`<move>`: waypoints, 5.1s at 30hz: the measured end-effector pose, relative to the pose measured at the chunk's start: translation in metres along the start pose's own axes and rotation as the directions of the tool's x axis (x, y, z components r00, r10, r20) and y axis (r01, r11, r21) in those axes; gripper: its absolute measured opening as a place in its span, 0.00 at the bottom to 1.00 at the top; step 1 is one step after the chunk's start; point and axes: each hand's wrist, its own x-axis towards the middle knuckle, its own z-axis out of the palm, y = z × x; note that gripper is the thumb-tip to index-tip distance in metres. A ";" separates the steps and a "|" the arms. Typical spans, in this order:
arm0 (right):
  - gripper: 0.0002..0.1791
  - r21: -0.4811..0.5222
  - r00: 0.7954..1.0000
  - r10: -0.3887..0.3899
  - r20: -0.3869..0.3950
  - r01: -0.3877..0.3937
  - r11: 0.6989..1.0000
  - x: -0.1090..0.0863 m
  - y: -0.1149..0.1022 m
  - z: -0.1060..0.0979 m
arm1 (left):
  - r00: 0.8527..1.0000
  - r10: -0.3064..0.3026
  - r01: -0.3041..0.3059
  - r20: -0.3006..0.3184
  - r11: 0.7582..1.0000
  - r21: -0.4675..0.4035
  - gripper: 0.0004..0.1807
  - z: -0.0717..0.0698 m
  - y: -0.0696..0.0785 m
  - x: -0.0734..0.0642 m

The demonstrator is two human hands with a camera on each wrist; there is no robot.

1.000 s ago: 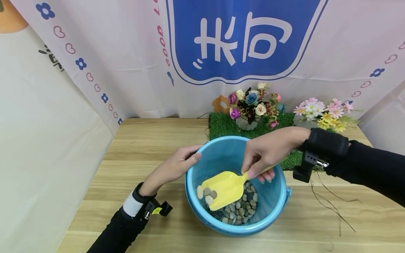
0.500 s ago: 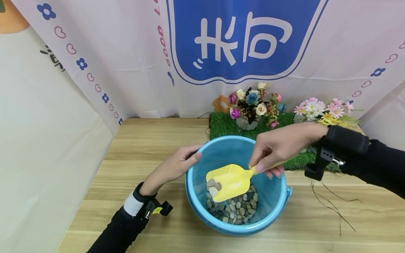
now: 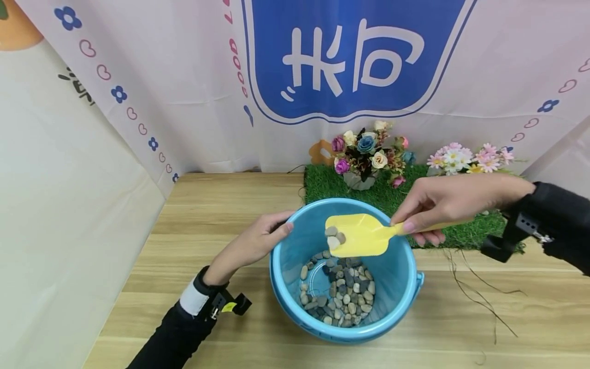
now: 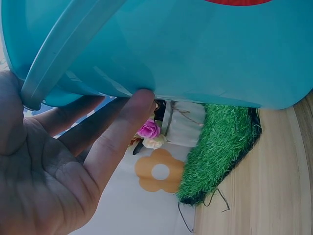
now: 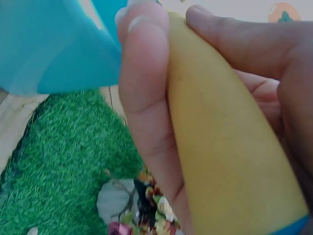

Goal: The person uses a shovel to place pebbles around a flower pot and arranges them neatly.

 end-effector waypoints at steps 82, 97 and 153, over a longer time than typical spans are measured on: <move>0.20 0.198 0.660 0.635 -0.402 -0.614 0.764 -0.053 0.117 0.038 | 1.000 -0.004 0.004 -0.007 1.000 -0.003 0.20 0.000 -0.001 -0.001; 0.21 0.080 0.643 0.715 -0.276 -0.725 0.684 -0.031 0.080 0.009 | 1.000 -0.012 0.012 -0.007 1.000 -0.024 0.21 0.001 -0.002 0.000; 0.09 -0.105 0.781 0.164 -0.603 -0.282 0.954 -0.017 -0.017 0.017 | 1.000 -0.007 0.007 -0.001 1.000 -0.017 0.20 0.000 -0.003 0.000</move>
